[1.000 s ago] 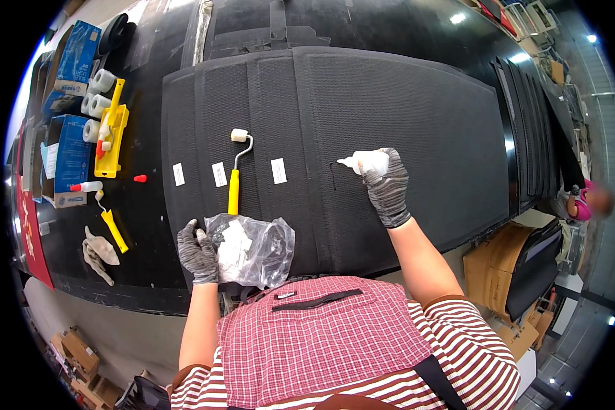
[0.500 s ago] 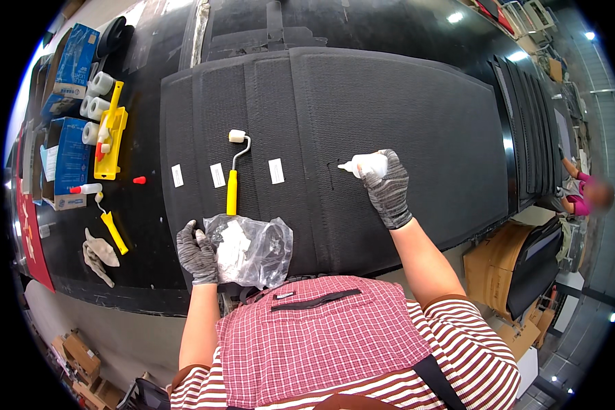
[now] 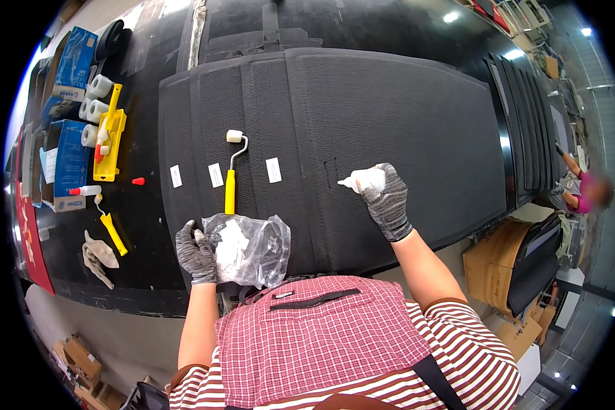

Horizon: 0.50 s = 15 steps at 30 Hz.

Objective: The person applies adhesive and labels to large black foam sheets using a glue bottle and a small roller while wearing gloves.

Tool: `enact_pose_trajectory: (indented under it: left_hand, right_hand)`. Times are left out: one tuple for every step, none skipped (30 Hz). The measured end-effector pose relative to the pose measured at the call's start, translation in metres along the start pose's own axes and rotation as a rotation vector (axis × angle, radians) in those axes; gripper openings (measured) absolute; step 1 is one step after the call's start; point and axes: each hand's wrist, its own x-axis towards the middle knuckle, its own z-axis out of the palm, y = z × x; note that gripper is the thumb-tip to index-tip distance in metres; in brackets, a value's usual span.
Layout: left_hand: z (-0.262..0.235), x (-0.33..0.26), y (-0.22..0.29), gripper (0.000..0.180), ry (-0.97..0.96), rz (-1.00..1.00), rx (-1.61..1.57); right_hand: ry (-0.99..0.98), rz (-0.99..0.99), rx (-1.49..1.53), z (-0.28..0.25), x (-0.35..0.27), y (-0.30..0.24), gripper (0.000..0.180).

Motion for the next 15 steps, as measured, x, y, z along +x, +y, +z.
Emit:
enact_pose_trajectory:
  left_hand:
    - [-0.001, 0.0, 0.002, 0.024, -0.005, -0.013, -0.008]
    - [-0.001, 0.0, 0.003, 0.024, -0.01, -0.027, -0.015]
    - [-0.001, 0.0, 0.003, 0.024, -0.012, -0.033, -0.02]
    - [-0.001, 0.0, 0.002, 0.024, -0.014, -0.038, -0.025]
    - [-0.001, 0.0, 0.002, 0.024, -0.016, -0.043, -0.03]
    - [-0.001, 0.0, 0.002, 0.024, -0.018, -0.045, -0.032]
    - [-0.001, 0.0, 0.002, 0.024, -0.02, -0.048, -0.031]
    - [-0.001, -0.001, 0.002, 0.024, -0.022, -0.051, -0.031]
    - [-0.001, -0.001, 0.001, 0.024, -0.016, -0.043, -0.029]
    - [0.0, -0.001, 0.0, 0.024, -0.012, -0.035, -0.028]
    - [0.0, -0.001, 0.0, 0.024, -0.007, -0.026, -0.027]
    - [0.0, -0.001, 0.0, 0.024, -0.014, -0.034, -0.021]
    - [-0.001, -0.001, 0.002, 0.024, -0.02, -0.041, -0.014]
    - [-0.002, 0.0, 0.004, 0.024, -0.027, -0.048, -0.007]
    - [-0.001, -0.001, 0.002, 0.024, -0.025, -0.044, -0.008]
  right_hand:
    - [-0.001, -0.009, -0.024, -0.001, -0.001, -0.001, 0.034]
    - [-0.001, -0.017, -0.048, -0.001, -0.002, -0.003, 0.034]
    - [-0.002, -0.026, -0.071, -0.002, -0.003, -0.005, 0.034]
    - [-0.003, -0.016, -0.052, -0.002, -0.003, -0.006, 0.034]
    - [-0.004, -0.006, -0.032, -0.002, -0.003, -0.007, 0.034]
    - [-0.004, 0.003, -0.013, -0.002, -0.003, -0.008, 0.034]
    - [-0.002, -0.007, -0.001, -0.001, -0.003, -0.01, 0.034]
    - [0.0, -0.018, 0.011, -0.001, -0.002, -0.012, 0.034]
    - [0.002, -0.028, 0.023, 0.0, -0.002, -0.014, 0.033]
    - [-0.005, -0.02, 0.037, 0.001, -0.002, -0.014, 0.033]
    - [-0.012, -0.012, 0.052, 0.002, -0.004, -0.015, 0.033]
    - [-0.019, -0.004, 0.067, 0.004, -0.004, -0.016, 0.032]
    - [-0.019, -0.008, 0.057, 0.005, -0.004, -0.017, 0.032]
    - [-0.018, -0.013, 0.047, 0.006, -0.004, -0.018, 0.032]
    - [-0.018, -0.017, 0.037, 0.007, -0.004, -0.019, 0.032]
